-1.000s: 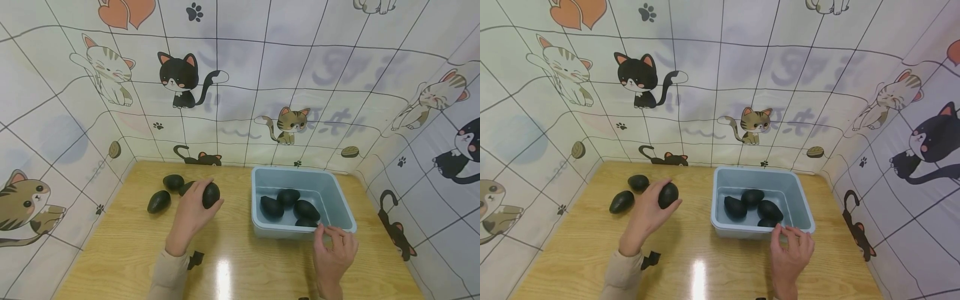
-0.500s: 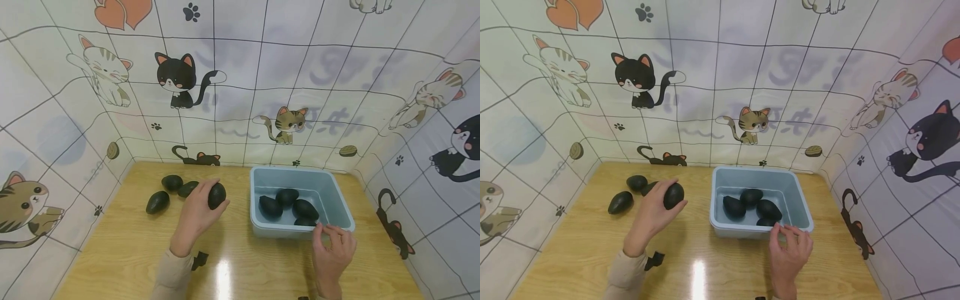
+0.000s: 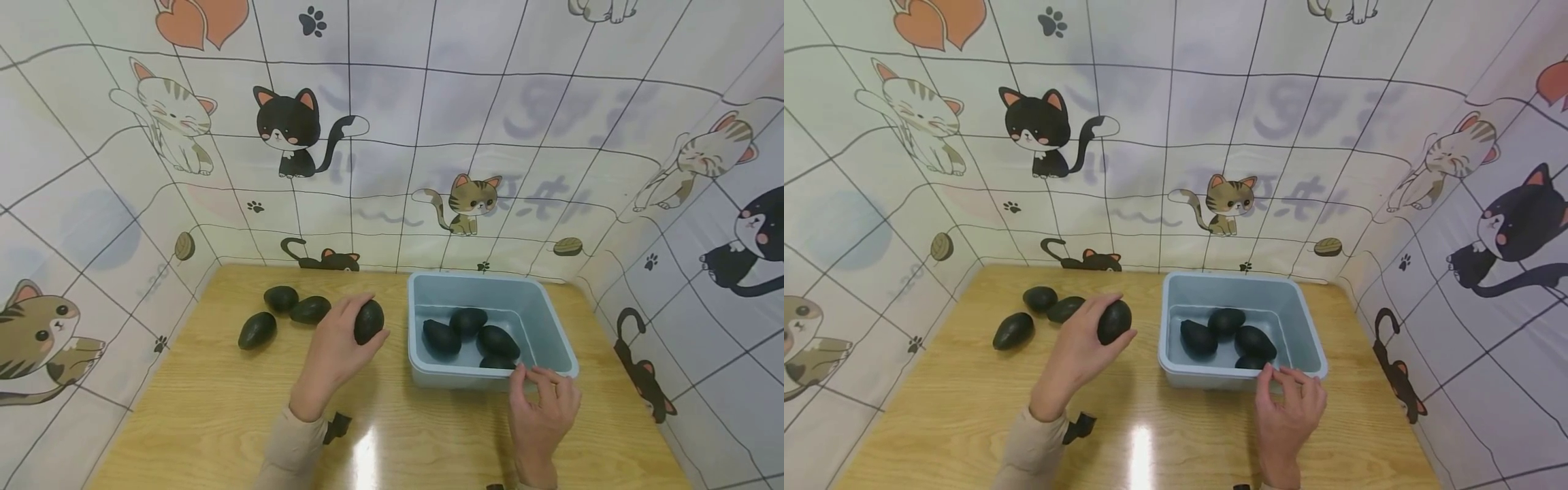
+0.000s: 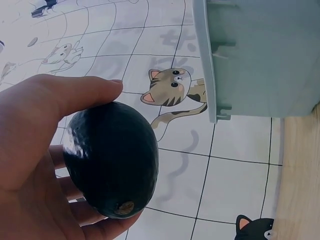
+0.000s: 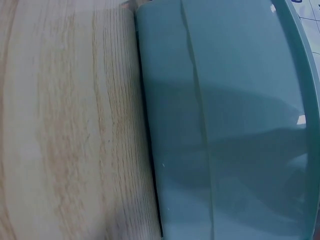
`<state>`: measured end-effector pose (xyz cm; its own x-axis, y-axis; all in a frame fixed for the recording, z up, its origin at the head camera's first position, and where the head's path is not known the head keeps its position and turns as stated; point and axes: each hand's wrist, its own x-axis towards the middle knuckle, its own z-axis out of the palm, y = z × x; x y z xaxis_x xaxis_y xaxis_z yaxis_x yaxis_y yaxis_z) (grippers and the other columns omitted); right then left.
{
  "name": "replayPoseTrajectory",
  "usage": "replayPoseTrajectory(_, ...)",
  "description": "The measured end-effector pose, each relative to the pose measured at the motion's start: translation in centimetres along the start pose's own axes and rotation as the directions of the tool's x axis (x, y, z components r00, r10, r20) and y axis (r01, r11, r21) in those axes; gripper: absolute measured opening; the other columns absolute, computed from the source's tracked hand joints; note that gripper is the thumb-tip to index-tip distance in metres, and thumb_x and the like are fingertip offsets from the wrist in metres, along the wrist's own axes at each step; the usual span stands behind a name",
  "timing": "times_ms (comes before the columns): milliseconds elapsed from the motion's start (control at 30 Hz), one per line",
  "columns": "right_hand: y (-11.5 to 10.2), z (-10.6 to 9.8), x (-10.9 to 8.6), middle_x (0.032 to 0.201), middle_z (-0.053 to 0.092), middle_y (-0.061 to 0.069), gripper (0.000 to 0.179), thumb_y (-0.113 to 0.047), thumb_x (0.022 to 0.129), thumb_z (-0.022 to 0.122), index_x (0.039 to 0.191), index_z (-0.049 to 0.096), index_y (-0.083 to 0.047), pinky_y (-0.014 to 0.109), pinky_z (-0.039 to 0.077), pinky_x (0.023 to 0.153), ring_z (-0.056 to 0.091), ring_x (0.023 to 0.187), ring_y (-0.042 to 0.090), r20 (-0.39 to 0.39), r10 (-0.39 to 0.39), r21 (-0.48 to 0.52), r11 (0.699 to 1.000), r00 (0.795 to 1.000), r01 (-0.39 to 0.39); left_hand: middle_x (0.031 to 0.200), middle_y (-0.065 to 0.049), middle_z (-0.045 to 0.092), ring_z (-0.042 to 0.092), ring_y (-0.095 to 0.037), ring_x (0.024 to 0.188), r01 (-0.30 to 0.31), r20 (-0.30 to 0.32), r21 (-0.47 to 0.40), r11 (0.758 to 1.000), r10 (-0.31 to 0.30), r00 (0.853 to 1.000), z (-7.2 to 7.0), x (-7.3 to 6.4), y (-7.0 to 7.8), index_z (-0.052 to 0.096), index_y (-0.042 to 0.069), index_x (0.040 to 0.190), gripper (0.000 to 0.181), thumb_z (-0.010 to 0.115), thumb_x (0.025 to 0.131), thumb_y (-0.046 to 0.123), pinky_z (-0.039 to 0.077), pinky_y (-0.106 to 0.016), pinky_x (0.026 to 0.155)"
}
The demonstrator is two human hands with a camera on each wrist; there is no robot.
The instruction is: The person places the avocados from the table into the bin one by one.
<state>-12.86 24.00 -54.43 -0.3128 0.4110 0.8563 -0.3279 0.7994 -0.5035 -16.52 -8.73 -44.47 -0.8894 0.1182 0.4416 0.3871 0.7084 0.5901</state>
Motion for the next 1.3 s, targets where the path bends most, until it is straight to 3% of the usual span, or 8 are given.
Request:
replayPoseTrajectory(767, -1.0, -0.1, 0.4, 0.086, 0.068, 0.027, 0.015, -0.001, 0.083, 0.078, 0.075, 0.071, 0.010, 0.022, 0.028, 0.088, 0.055, 0.083, 0.048, 0.012, 0.024, -0.009, 1.000, 1.000, -0.024, 0.135, -0.009, 0.068, 0.071, -0.030, 0.117, -0.021, 0.036, -0.033, 0.999, 0.022, 0.999, 1.6, 1.0, 1.7, 0.062, 0.013, 0.146, 0.063, 0.086, 0.090, 0.030, 0.062, -0.046, 0.092)
replayPoseTrajectory(1300, -0.6, -0.3, 0.1, 0.090, 0.069, 0.025, 0.016, -0.004, 0.086, 0.079, 0.078, 0.072, 0.009, 0.023, 0.028, 0.089, 0.056, 0.087, 0.045, 0.055, 0.054, -0.031, 0.998, 0.997, -0.052, 0.135, -0.010, 0.068, 0.071, -0.031, 0.116, -0.036, 0.046, -0.051, 0.998, 0.039, 0.998, 1.7, 1.5, 2.6, 0.062, 0.013, 0.146, 0.064, 0.086, 0.090, 0.032, 0.062, -0.048, 0.093)
